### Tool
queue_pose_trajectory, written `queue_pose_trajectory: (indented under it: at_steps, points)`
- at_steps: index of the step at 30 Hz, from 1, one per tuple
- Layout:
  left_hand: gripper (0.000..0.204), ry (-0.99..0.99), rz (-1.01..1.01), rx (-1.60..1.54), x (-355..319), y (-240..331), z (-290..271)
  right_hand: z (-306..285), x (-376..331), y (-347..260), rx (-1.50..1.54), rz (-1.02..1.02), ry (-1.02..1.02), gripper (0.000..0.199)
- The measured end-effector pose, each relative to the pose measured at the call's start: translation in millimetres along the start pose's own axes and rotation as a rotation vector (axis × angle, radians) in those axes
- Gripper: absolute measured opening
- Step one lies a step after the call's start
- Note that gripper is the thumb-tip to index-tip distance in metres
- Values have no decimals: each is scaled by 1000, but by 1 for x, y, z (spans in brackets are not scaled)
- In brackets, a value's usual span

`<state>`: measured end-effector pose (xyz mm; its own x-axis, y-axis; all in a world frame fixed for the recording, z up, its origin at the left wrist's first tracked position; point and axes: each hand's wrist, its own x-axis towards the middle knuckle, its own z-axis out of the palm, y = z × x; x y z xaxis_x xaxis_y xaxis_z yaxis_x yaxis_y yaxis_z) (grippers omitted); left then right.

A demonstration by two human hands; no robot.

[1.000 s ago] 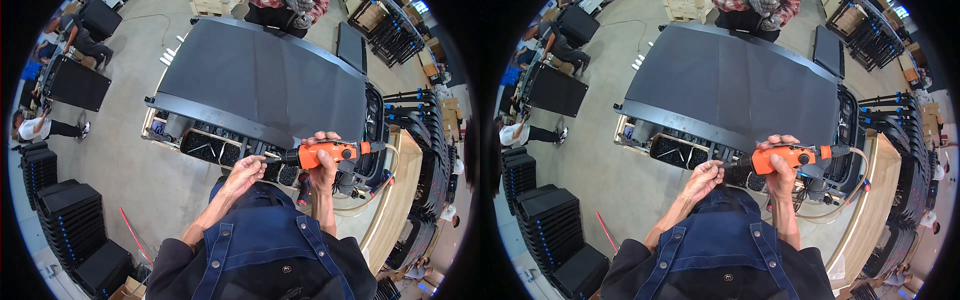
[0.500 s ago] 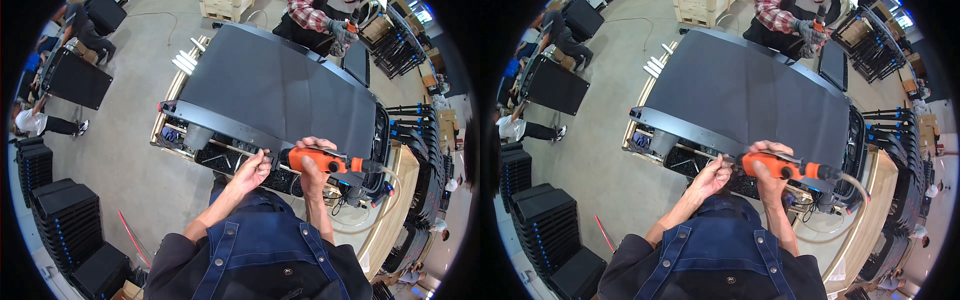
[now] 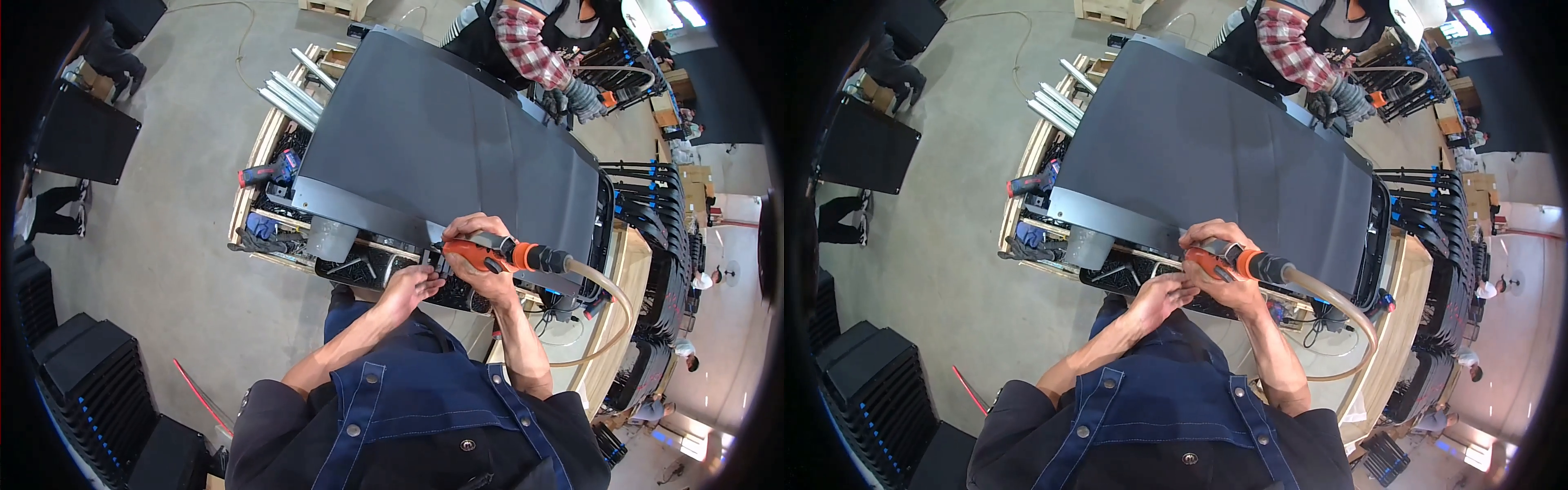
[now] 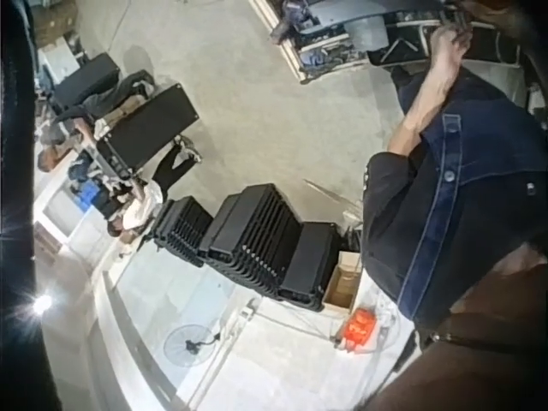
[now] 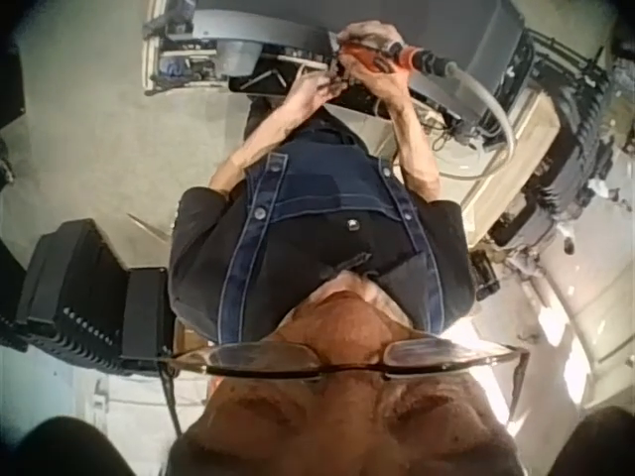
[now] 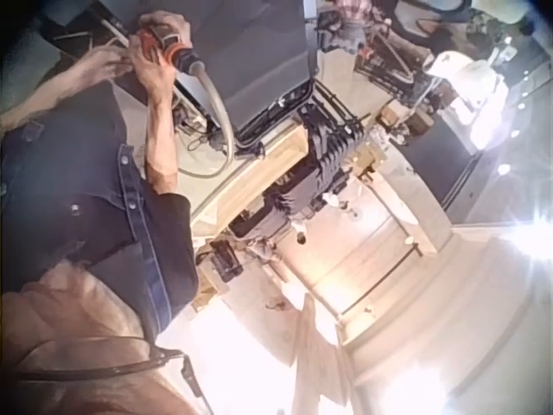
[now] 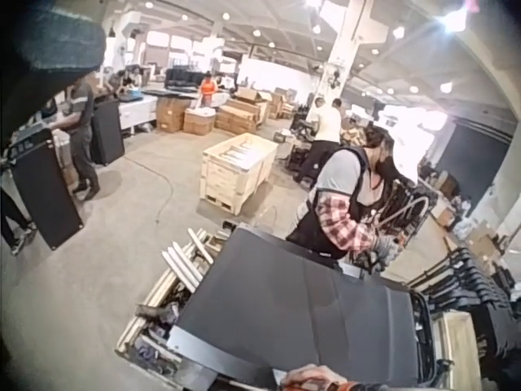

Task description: Assembling the frame, belt, and trim components of a motorized treadmill in an industrial workshop.

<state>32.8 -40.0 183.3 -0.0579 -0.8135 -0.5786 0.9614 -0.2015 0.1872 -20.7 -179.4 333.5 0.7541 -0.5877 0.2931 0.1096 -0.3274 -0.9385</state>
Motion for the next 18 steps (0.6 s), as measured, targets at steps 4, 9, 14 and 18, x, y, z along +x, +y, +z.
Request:
queue_pose_trajectory:
  at_steps: [4, 9, 14, 18]
  points:
    - [28, -40, -60, 82, -20, 11, -6, -1, 1, 5, -92, 1, -34, 39]
    - [37, -122, -53, 118, -34, 21, -8, 2, -3, 8, 8, 31, 70, 39]
    - [39, -110, 100, 376, -32, 26, -16, 7, -7, 5, -69, 66, -18, 44]
    - [35, -20, 172, 414, -43, 36, -19, 5, -2, 3, -9, 103, 12, 45]
